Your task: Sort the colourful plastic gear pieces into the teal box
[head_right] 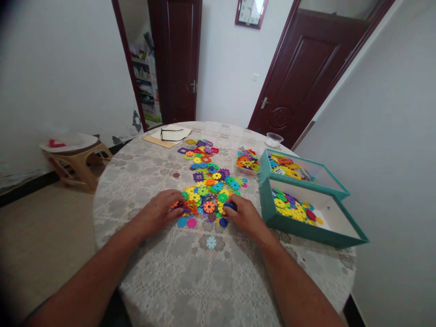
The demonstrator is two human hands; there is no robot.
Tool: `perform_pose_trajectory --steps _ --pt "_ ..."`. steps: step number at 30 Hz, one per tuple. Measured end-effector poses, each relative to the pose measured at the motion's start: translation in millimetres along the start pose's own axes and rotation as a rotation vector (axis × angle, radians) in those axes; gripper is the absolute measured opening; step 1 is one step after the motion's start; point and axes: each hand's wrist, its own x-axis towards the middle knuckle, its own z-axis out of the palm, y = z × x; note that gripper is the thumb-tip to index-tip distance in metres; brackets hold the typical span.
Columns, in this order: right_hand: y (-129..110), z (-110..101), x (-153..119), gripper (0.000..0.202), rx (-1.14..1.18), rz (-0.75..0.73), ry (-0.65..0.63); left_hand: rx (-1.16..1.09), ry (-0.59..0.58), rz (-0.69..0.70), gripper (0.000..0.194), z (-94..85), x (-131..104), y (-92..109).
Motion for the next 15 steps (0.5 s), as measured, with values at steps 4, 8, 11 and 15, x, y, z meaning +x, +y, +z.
perform_pose_trajectory --steps 4,8,11,15 --pt "3 11 5 0.025 0.015 -0.005 0.083 0.004 -0.02 0.014 0.01 1.6 0 3" --pt "16 19 13 0.039 -0.084 -0.049 0.14 0.001 -0.033 0.041 0.011 -0.5 -2 5" --pt "23 23 18 0.046 -0.125 -0.106 0.158 -0.006 -0.035 0.041 0.011 -3.8 -3 8" --pt "21 27 20 0.047 -0.197 -0.123 0.083 -0.003 -0.034 0.023 0.015 -5.2 -5 11"
